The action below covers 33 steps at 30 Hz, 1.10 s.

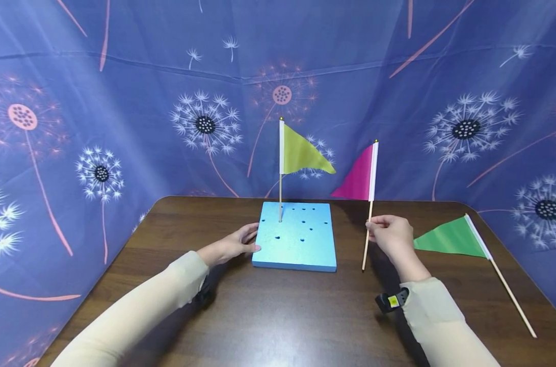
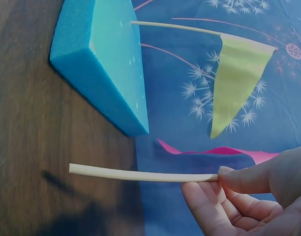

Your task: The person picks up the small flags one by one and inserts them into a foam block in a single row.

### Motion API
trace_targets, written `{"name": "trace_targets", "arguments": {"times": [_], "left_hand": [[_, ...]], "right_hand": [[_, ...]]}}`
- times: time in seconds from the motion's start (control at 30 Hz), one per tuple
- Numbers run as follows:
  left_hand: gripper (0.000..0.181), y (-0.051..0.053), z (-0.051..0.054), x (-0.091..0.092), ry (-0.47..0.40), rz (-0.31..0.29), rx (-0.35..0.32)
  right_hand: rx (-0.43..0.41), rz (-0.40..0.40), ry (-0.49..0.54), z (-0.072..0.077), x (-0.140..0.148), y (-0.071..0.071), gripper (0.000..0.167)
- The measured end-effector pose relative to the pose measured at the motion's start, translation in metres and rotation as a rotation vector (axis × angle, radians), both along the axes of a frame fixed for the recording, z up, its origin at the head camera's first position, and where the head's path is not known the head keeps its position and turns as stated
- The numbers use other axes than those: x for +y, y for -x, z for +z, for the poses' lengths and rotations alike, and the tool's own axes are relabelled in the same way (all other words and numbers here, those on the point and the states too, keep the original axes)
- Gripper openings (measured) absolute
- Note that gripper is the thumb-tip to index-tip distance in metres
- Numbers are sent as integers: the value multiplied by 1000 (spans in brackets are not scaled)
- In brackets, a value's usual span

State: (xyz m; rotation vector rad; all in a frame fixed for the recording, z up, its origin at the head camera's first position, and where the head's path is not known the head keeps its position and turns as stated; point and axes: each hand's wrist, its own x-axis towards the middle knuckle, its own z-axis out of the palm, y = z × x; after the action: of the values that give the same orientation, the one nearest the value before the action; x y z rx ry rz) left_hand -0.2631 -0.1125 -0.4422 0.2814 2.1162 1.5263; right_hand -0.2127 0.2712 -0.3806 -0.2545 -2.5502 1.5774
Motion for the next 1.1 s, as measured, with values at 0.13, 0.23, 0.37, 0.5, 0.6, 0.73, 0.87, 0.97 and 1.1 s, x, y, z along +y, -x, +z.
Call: {"name": "trace_targets", "arguments": {"times": [0.13, 0.23, 0.37, 0.5, 0.6, 0.73, 0.87, 0.97, 1.1], "left_hand": [[79, 1, -1, 0, -2, -2, 3], [79, 1, -1, 1, -1, -4, 1], [79, 0, 1, 1, -3, -11, 6], [78, -2, 2, 0, -7, -11, -1], [78, -2, 2, 0, -5, -13, 2], [78, -1, 2, -1, -5, -11, 14], [78, -2, 2, -1, -7, -4, 19], [77, -2, 3, 0, -6, -5, 21], [77, -3, 3, 1, -17, -2, 26]], "right_hand": [[3, 16, 18, 1, -4, 2, 32], [-8, 26, 46, 3, -6, 3, 32], [-15, 27, 61, 5, -9, 5, 32], [-14, 22, 53, 6, -12, 7, 31], [-5, 15, 43, 6, -15, 10, 31], [19, 27, 46, 7, -21, 14, 32], [26, 34, 30, 8, -26, 16, 31], [16, 24, 7, 10, -30, 17, 30], [23, 34, 0, 14, -35, 20, 30]]}}
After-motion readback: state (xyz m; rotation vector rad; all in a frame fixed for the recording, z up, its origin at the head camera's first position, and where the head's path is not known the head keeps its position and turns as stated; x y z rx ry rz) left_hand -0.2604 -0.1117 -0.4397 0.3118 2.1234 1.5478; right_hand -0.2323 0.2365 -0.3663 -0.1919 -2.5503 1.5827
